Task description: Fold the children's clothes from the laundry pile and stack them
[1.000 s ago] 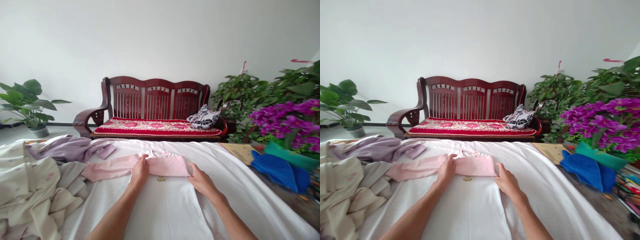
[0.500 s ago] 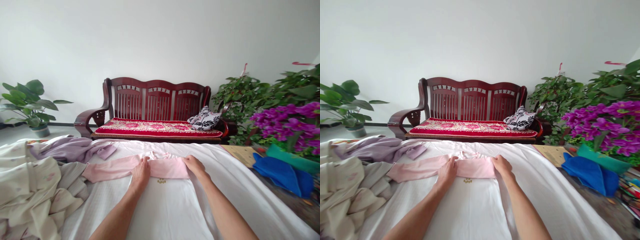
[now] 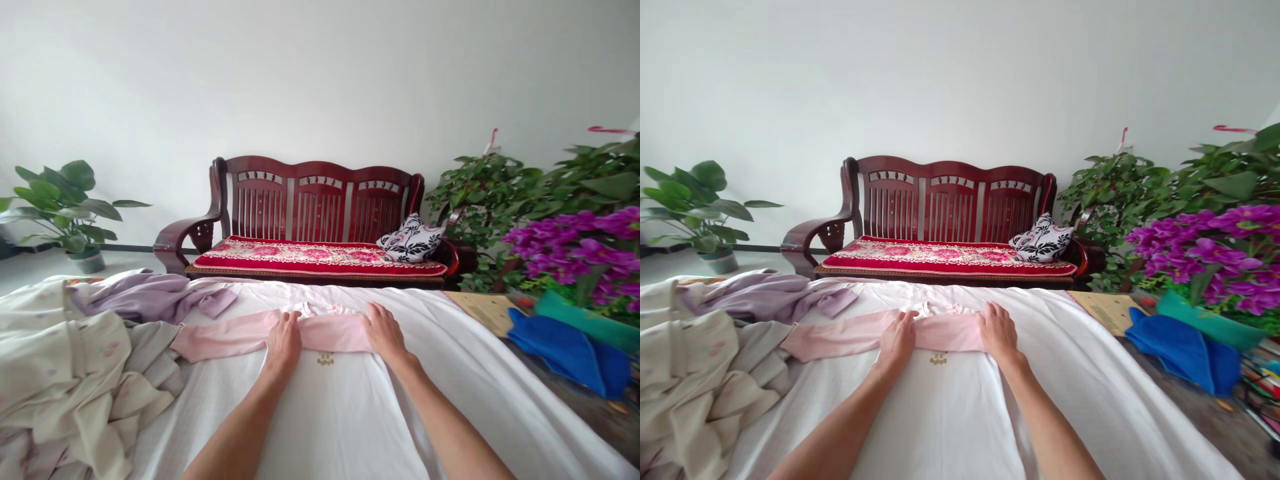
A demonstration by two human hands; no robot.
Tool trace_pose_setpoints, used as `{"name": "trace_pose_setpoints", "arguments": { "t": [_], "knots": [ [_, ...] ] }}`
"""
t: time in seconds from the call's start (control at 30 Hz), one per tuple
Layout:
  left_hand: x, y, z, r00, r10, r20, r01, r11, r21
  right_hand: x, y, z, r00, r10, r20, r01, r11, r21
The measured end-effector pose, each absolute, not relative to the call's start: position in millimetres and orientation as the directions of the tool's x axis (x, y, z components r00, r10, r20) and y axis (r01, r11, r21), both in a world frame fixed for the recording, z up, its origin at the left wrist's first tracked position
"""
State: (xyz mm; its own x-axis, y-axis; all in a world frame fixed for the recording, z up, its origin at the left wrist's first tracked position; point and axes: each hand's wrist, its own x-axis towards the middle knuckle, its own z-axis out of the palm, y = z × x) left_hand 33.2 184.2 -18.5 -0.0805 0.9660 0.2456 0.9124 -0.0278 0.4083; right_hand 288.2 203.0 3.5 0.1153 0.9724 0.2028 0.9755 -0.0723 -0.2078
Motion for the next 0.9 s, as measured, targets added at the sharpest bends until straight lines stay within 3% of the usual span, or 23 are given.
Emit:
{"name": "trace_pose_setpoints", "arguments": {
  "t": [0.13,0.23,0.37,0.5,0.77,0.9],
  "knots": [
    [39,181,-19,0.153,0.895,0.42,0.911,-0.292,0.29,269,181,-16,-0.14,0.97,0.201,0.988,0.149,-0.032],
    [45,176,-22,0.317,0.868,0.382,0.877,-0.422,0.231,269,175,-33,-0.153,0.972,0.176,0.987,0.161,-0.027],
    [47,173,-28,0.335,0.905,0.262,0.901,-0.389,0.193,287,181,-48,-0.16,0.966,0.205,0.983,0.174,-0.057],
    [45,177,-32,0.312,0.921,0.235,0.914,-0.358,0.189,312,189,-54,-0.152,0.966,0.21,0.984,0.168,-0.06],
    [49,177,-27,0.291,0.936,0.2,0.926,-0.328,0.186,355,198,-50,0.042,0.994,0.104,0.999,-0.045,0.025],
    [42,169,-26,0.249,0.941,0.228,0.944,-0.289,0.161,357,203,-40,0.128,0.99,0.061,0.992,-0.129,0.008]
  ]
}}
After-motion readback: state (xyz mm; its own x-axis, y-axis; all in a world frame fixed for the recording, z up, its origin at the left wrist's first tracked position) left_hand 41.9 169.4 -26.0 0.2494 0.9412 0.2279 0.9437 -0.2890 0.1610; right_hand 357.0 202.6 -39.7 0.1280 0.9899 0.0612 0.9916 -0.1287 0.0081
